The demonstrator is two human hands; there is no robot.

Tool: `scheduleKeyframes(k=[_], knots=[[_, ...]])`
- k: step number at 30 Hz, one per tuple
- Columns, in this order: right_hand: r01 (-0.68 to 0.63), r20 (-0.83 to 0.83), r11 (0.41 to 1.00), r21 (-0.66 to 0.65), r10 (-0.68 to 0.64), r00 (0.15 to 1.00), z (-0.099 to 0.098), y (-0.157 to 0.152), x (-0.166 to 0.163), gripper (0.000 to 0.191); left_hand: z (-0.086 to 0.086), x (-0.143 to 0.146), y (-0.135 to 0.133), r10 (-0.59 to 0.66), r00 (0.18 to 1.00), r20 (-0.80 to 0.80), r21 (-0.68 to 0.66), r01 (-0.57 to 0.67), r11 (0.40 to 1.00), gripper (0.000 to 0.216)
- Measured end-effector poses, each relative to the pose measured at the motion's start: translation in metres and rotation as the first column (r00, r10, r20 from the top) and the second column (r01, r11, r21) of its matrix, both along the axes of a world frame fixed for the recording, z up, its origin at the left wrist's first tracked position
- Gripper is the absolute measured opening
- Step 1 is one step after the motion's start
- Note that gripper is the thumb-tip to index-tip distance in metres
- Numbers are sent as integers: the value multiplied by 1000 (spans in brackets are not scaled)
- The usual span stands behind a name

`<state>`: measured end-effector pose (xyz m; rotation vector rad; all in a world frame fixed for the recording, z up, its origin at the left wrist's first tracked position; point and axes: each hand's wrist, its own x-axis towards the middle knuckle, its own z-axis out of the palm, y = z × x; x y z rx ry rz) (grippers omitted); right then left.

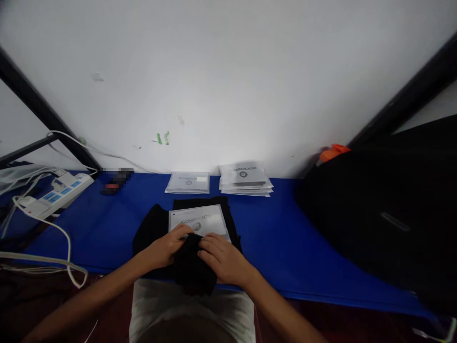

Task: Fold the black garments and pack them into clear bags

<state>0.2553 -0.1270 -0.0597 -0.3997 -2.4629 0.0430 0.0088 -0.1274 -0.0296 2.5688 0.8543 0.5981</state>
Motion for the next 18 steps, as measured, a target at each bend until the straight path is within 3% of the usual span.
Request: scheduleKeyframes(k=[5, 9, 14, 18], knots=[[59, 29, 997, 44, -61, 998, 0, -4, 1, 40, 5, -1, -1, 100, 990, 99, -1, -100, 995, 37], [237, 92, 971, 42, -240, 966, -2, -2, -7, 57, 12, 1, -3, 84, 992, 93, 103, -94, 990, 53], [492, 213, 869, 47, -490, 845, -4, 3, -26, 55, 9, 8, -6, 42, 993, -108, 194, -21, 981, 76], [604, 254, 795, 57, -597, 761, 0, 6, -40, 49, 2, 13, -3, 215, 938, -271, 191, -167, 967, 89]])
